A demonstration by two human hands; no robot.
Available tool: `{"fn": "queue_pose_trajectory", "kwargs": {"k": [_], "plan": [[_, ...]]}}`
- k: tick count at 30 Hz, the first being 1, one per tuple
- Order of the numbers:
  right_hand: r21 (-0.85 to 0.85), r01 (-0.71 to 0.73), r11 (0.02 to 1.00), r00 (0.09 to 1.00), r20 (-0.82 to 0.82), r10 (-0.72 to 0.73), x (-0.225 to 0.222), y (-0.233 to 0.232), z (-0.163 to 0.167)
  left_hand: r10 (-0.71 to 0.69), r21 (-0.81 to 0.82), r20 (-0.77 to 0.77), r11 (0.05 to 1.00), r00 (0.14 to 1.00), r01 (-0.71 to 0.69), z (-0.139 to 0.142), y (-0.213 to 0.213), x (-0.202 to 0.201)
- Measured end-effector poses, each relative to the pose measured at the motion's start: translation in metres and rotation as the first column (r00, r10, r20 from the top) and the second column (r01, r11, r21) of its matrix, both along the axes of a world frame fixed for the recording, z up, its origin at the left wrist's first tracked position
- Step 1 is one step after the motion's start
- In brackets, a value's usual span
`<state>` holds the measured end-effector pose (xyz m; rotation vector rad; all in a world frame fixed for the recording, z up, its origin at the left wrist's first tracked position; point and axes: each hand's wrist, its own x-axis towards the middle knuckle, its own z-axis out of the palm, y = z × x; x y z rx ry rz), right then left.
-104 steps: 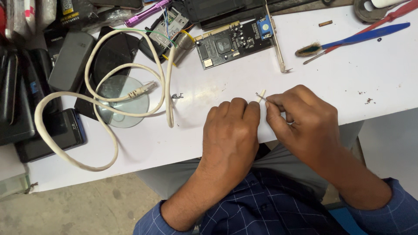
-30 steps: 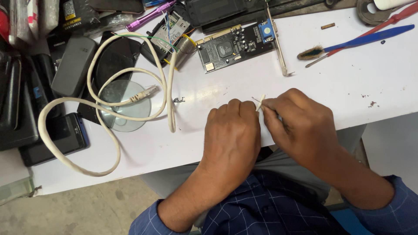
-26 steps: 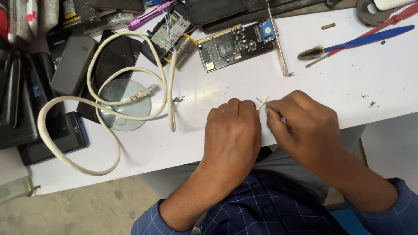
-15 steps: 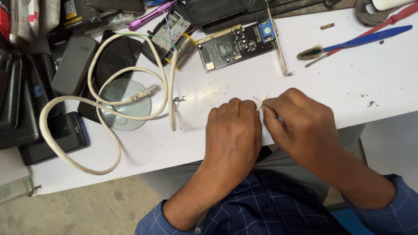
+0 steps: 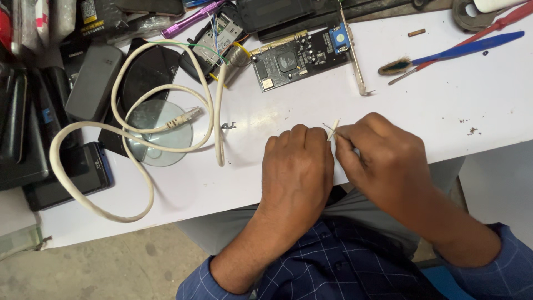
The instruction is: The person first cleans a circuit board with a toothbrush, then works on the end of a white ethernet cable: they strip the outer jacket by hand, separate and straighten the colored wire strands, and hold an RJ45 plug while arranging the wires into it.
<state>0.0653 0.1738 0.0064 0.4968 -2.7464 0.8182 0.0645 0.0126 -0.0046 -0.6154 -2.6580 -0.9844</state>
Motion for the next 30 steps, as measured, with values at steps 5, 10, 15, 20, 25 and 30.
{"fn": "queue_pose_trajectory", "kwargs": {"k": [5,10,15,20,25,30], "plan": [[0.011,0.021,1.0,0.999,0.035,-0.022,0.005,0.003,0.003,0.027,0.003,-0.021,1.0,0.999,-0.027,0.002,0.002,-0.001],[-0.049,0.023,0.999,0.999,0.037,-0.021,0.008,0.007,0.005,0.028,-0.011,0.024,1.0,0.999,-0.028,0.007,0.005,0.003],[-0.097,0.053,0.994,0.997,0.052,-0.049,0.005,0.008,0.002,0.035,0.007,0.084,0.999,0.996,-0.035,0.01,0.008,0.005],[-0.124,0.07,0.99,0.996,0.056,-0.064,0.005,0.008,-0.001,0.039,0.05,0.095,0.998,0.995,-0.044,0.009,0.01,0.003],[-0.161,0.086,0.983,0.995,0.07,-0.075,0.005,0.008,-0.003,0.039,0.07,0.099,0.996,0.994,-0.046,0.007,0.009,0.001],[-0.175,0.086,0.981,0.996,0.035,-0.081,0.002,0.004,-0.005,0.034,0.09,0.102,0.995,0.994,-0.043,0.005,0.008,0.0]]}}
